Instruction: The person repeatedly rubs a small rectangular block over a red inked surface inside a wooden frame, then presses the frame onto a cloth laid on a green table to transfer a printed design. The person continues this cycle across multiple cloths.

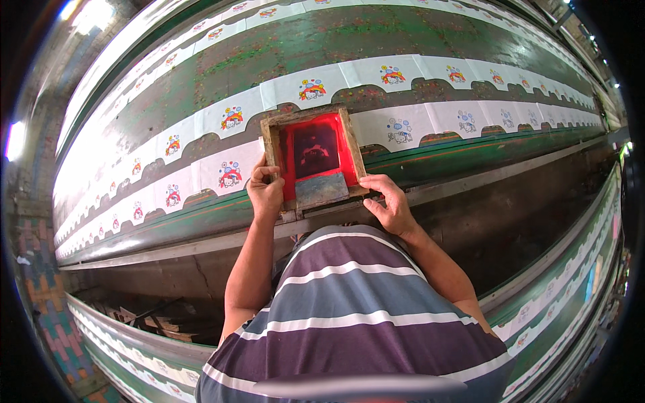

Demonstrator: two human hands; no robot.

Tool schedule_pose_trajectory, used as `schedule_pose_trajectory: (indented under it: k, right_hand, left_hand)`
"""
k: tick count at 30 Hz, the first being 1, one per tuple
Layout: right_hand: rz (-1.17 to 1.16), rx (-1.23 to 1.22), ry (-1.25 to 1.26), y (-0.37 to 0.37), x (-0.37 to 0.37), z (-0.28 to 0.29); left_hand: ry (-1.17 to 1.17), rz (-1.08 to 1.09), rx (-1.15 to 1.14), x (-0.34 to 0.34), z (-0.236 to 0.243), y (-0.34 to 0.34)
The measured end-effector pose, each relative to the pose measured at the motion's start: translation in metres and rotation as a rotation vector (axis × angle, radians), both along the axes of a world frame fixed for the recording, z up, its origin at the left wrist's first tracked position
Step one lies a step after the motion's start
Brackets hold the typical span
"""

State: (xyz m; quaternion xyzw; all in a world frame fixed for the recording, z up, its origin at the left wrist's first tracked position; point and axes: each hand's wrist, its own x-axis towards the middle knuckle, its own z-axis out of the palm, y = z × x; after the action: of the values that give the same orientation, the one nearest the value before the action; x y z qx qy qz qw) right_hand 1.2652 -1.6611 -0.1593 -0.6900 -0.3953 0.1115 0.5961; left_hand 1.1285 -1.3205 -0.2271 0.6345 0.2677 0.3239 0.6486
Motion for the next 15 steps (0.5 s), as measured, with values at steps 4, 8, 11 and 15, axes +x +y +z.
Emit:
schedule_pose_trajectory:
  k: [4, 8, 11, 15]
  right_hand:
    - [-0.047, -0.001, -0.081, 0.006, 0.007, 0.008]
    - [-0.075, -0.026, -0.201, 0.014, 0.007, 0.020]
    - [-0.040, -0.077, -0.282, 0.024, 0.000, 0.029]
    - [0.074, -0.220, -0.458, 0.050, -0.010, 0.033]
  left_hand:
    - [-0.031, -0.003, -0.034, 0.008, -0.008, 0.007]
    - [-0.044, -0.009, -0.111, 0.008, -0.011, 0.008]
    - [-0.046, -0.010, -0.060, 0.009, -0.011, 0.008]
    - [0.083, 0.007, 0.089, 0.008, -0.005, 0.007]
